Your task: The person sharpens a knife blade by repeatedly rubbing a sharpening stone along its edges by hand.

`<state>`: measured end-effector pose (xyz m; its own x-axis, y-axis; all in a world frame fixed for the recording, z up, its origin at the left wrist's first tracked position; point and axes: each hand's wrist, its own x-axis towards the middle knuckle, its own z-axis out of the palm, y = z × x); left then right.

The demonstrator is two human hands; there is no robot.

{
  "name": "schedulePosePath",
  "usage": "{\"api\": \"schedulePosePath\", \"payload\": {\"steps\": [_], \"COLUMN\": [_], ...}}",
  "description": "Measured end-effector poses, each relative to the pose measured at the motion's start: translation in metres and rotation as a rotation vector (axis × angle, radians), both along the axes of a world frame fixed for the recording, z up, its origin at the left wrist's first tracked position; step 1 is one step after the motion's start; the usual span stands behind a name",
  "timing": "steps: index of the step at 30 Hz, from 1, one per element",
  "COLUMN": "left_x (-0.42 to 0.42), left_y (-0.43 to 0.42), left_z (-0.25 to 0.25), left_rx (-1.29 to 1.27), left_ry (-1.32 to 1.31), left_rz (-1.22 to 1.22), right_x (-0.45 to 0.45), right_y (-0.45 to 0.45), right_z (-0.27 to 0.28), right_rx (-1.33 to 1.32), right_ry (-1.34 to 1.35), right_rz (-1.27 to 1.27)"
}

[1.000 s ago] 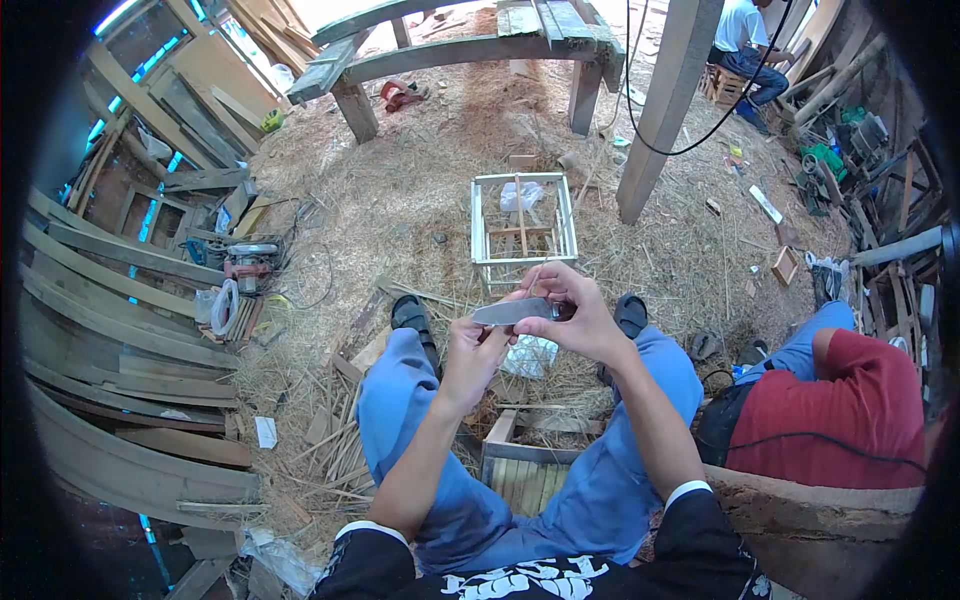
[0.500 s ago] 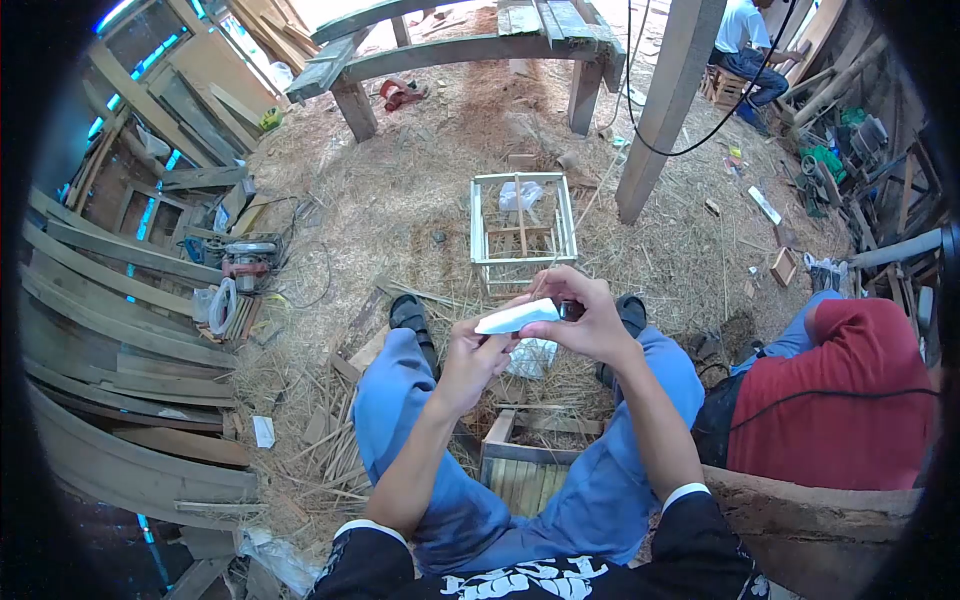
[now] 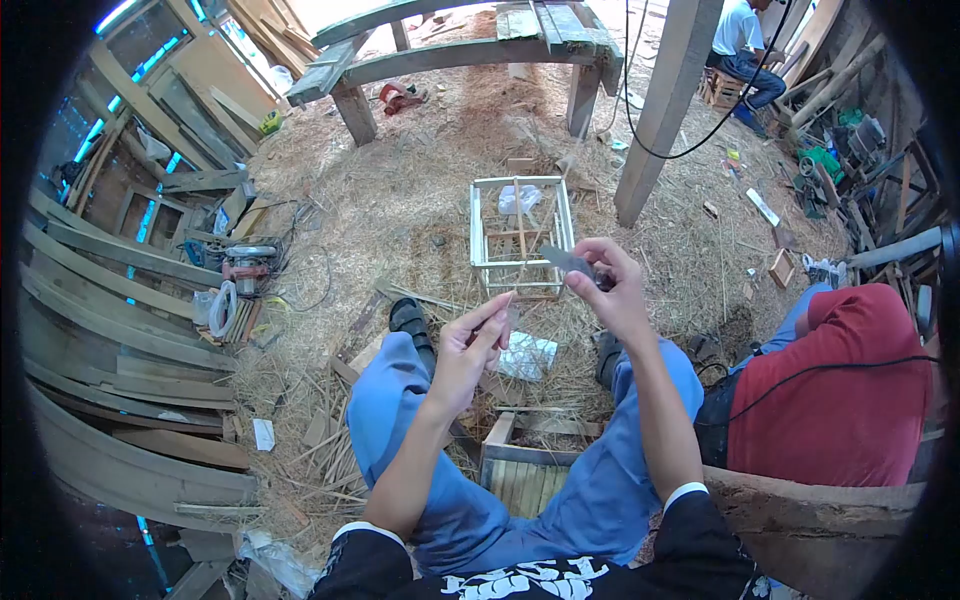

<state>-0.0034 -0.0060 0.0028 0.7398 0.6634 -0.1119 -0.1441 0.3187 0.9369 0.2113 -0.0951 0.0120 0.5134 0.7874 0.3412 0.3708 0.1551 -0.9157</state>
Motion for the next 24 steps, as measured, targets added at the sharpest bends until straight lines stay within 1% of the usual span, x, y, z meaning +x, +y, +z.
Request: {"api": "schedulePosePath", "payload": {"steps": [1, 4, 7, 10, 13, 16, 19, 24], "left_x": [0.001, 0.007, 0.015, 0.017, 0.022, 0.022, 0.022, 0.023], "left_y": [-0.001, -0.006, -0.007, -0.008, -0.011, -0.01, -0.012, -0.012], "left_z": [0.002, 0.001, -0.008, -0.01, -0.01, -0.014, -0.009, -0.005], "left_rx": [-0.028, 0.141, 0.295, 0.289, 0.411, 0.435, 0.405, 0.413], "left_ry": [0.011, 0.122, 0.092, 0.155, 0.159, 0.186, 0.184, 0.206], "left_rz": [0.015, 0.086, 0.154, 0.146, 0.172, 0.158, 0.148, 0.149], "right_x": [-0.003, -0.011, -0.018, -0.024, -0.025, -0.022, -0.022, -0.026], "right_y": [0.001, 0.005, 0.011, 0.017, 0.021, 0.021, 0.019, 0.02], "right_z": [0.001, -0.002, -0.003, -0.006, -0.013, -0.014, -0.015, -0.011], "right_rx": [-0.009, -0.072, -0.088, -0.037, 0.023, 0.002, -0.009, -0.017], "right_ry": [0.031, 0.102, 0.049, 0.115, 0.084, 0.038, -0.051, -0.078], "right_rz": [0.024, 0.09, 0.079, 0.116, 0.1, 0.118, 0.119, 0.175]}}
